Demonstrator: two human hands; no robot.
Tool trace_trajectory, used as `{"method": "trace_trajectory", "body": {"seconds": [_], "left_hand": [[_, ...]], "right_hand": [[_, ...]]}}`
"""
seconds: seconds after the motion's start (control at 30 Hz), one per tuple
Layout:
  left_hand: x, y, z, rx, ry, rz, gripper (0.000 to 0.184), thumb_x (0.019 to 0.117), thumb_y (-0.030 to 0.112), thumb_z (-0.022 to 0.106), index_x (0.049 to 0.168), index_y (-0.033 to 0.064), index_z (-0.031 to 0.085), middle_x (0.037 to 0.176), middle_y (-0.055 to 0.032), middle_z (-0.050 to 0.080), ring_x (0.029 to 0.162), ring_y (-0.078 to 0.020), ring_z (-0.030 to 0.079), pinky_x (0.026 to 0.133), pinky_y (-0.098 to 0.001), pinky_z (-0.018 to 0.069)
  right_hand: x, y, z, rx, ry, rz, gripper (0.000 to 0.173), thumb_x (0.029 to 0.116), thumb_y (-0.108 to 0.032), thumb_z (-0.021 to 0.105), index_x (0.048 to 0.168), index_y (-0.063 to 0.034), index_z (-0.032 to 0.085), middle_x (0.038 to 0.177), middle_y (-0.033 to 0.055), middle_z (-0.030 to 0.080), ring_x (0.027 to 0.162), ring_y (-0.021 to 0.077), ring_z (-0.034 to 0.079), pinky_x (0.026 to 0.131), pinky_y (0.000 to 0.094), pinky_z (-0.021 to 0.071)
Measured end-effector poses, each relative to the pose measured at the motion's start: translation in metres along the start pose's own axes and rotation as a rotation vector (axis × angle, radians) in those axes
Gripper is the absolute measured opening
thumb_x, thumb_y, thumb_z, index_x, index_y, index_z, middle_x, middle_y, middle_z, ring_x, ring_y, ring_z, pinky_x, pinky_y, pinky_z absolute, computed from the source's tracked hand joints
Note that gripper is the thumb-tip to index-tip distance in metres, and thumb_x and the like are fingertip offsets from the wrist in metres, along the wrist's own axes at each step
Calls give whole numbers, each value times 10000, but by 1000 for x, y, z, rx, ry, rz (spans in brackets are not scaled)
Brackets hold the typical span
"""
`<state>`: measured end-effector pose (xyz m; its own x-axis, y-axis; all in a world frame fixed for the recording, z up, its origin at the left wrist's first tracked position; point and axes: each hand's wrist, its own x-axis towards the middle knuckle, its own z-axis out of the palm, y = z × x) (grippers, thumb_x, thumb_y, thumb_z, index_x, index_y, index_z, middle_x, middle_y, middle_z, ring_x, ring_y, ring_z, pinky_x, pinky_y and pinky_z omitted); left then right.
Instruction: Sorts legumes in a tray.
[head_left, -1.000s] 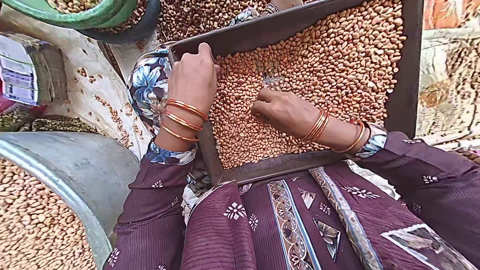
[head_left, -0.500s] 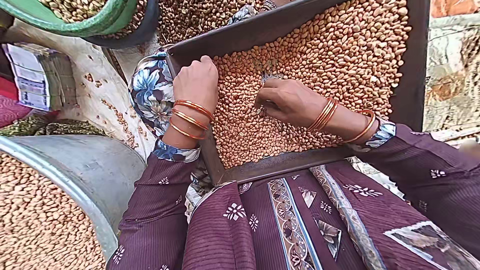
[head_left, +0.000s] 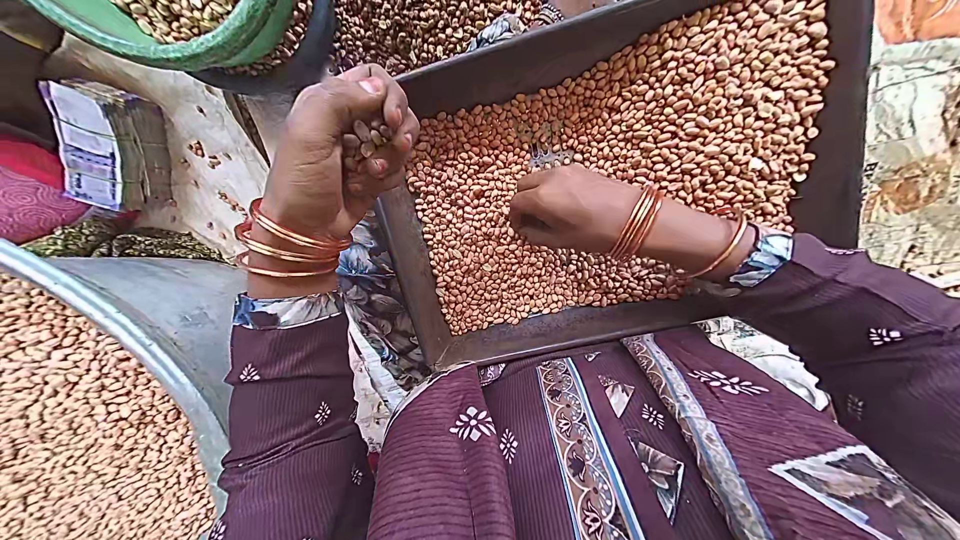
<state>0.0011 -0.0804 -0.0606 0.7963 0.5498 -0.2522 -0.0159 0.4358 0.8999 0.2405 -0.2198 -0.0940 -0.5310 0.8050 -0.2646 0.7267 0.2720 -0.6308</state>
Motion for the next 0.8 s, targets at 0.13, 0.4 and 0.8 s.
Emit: {"method": "trace_trajectory", "body": {"seconds": [0.13,0.4,0.8], "left_hand": [[-10,-6,16,664,79,-53,302,1101,232,433,904,179,655,662,148,536,514,45,425,481,-130,354],[-42,-18,76,1668,-70,-440,229,1092,229,493,1133,22,582,785,-208,645,746,-454,689,597,-584,528],[-59,-48,100,1802,-22,-473,170,992,5,538,1132,-61,610,821,-215,664,749,-423,703,555,-509,528]], "right_hand": [[0,14,-18,330,-39,149,98,939,-213,685,958,-122,717,836,-26,692,725,64,655,693,289,554],[10,-15,11,218,71,-52,120,947,-105,635,969,-59,743,922,78,704,824,191,680,762,376,558],[31,-41,26,-242,81,-133,112,944,79,558,963,64,668,929,199,643,844,350,685,696,429,563]]}}
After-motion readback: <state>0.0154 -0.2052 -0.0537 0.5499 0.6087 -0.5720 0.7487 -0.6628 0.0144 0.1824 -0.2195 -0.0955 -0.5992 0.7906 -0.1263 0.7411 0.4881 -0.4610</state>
